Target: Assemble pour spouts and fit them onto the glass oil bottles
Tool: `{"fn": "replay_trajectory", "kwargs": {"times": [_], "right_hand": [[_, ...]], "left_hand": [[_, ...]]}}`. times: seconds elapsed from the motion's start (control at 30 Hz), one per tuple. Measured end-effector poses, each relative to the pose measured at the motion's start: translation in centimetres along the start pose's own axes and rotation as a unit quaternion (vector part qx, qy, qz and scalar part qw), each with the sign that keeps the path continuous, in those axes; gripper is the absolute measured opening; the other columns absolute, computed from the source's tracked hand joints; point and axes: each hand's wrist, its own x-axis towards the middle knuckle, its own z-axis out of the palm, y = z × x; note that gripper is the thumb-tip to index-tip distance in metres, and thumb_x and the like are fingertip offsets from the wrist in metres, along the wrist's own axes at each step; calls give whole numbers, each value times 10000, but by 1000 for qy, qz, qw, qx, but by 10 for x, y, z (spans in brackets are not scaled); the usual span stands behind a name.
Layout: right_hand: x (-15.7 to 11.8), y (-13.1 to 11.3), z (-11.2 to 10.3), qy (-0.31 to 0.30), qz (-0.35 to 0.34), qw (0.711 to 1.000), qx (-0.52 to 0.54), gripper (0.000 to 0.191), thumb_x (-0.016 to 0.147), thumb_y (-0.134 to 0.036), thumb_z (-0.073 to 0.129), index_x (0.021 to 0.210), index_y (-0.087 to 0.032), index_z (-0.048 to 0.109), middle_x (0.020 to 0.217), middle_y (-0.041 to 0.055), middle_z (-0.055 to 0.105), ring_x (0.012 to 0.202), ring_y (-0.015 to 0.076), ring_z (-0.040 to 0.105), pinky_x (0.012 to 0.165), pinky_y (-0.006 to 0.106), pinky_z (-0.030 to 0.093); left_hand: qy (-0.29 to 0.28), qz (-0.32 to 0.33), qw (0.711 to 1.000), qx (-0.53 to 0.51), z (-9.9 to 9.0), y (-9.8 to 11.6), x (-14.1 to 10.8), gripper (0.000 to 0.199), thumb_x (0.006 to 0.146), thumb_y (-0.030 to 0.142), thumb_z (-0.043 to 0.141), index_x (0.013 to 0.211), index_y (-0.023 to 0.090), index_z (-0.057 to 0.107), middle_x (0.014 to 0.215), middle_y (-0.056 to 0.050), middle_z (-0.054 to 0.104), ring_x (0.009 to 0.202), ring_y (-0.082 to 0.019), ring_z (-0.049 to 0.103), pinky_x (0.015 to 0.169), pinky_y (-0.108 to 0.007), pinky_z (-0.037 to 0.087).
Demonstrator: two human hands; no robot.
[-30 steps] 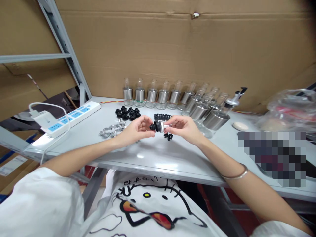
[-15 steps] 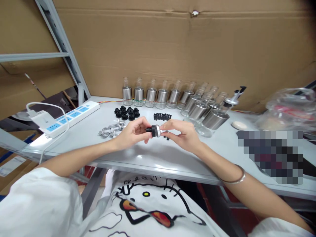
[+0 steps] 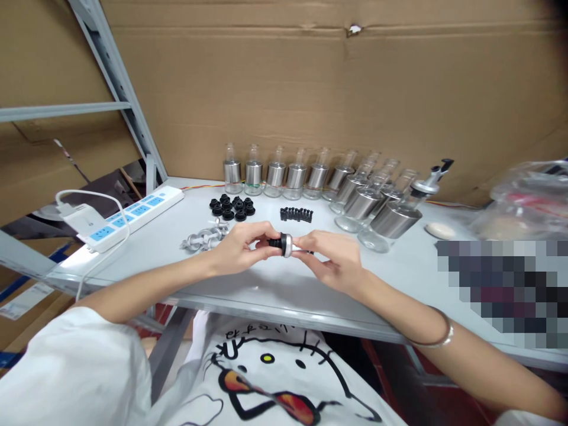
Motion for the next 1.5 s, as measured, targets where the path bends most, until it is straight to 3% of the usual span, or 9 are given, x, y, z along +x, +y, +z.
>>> {"fn": "replay_trajectory", "kwargs": {"times": [0.1, 0.33, 0.47, 0.63, 0.8, 1.03, 1.17, 1.3, 1.5], "right_hand": [[3, -2, -4, -59, 149, 982, 98, 150, 893, -275, 586, 803, -157, 608, 625, 16, 651, 477, 95, 566, 444, 190, 416], [10, 4, -10, -193, 363, 828, 381, 415, 854, -548, 559, 763, -143, 578, 510, -53, 442, 395, 56, 355, 411, 204, 304], [9, 5, -7, -112, 315, 894, 300, 404, 883, -542, 519, 807, -153, 598, 579, -26, 480, 461, 76, 368, 430, 216, 286], [9, 5, -12, -39, 105, 992, 63, 233, 968, -302, 439, 859, -173, 599, 684, 23, 596, 558, 112, 484, 520, 230, 366], [8, 7, -16, -39, -21, 998, -49, 184, 961, -224, 429, 848, -188, 570, 615, 13, 551, 518, 128, 456, 528, 249, 361], [8, 7, -10, -98, 114, 988, 39, 343, 986, -364, 367, 762, -186, 557, 572, -15, 486, 477, 101, 406, 490, 229, 323], [8, 6, -5, -88, 251, 952, 149, 411, 927, -526, 437, 750, -179, 569, 562, -30, 444, 489, 95, 378, 487, 236, 282], [9, 8, 0, -93, 375, 855, 346, 457, 807, -622, 554, 707, -177, 524, 533, -64, 323, 465, 80, 274, 455, 227, 217], [11, 10, 3, -96, 432, 770, 460, 444, 745, -561, 662, 641, -184, 452, 504, -101, 214, 446, 53, 165, 426, 201, 131]], "left_hand": [[-18, 53, 994, 93, -1, -1, 0, 104, 878, 243, 540, 840, 151, 569, 739, -30, 612, 630, -106, 532, 613, -223, 444], [-59, 55, 988, 131, 5, 4, 3, 152, 896, 276, 483, 838, 173, 579, 710, -38, 580, 618, -131, 499, 600, -246, 418], [4, 0, 997, 81, 6, 9, 11, 164, 855, 331, 559, 806, 175, 555, 664, 4, 526, 553, -99, 431, 553, -229, 376], [19, -54, 998, -35, 9, 15, 23, 272, 797, 410, 639, 760, 174, 507, 598, 47, 449, 513, -76, 353, 503, -220, 308], [29, -89, 974, -205, 19, 12, 24, 404, 748, 510, 673, 743, 182, 436, 659, 41, 451, 578, -81, 402, 536, -214, 334], [5, -101, 992, -76, 20, -3, 14, 282, 836, 427, 579, 774, 182, 453, 643, 48, 375, 576, -88, 347, 543, -220, 300], [0, -66, 998, 6, 19, -1, 11, 195, 864, 368, 511, 798, 189, 471, 640, 42, 408, 557, -93, 353, 535, -226, 292], [-2, -70, 996, 57, 19, 1, 9, 158, 874, 347, 481, 833, 196, 462, 603, 58, 397, 516, -88, 348, 517, -220, 281], [-19, -42, 995, 90, 16, 1, 10, 150, 873, 322, 463, 795, 199, 429, 626, 54, 414, 521, -88, 367, 535, -218, 292]]}}
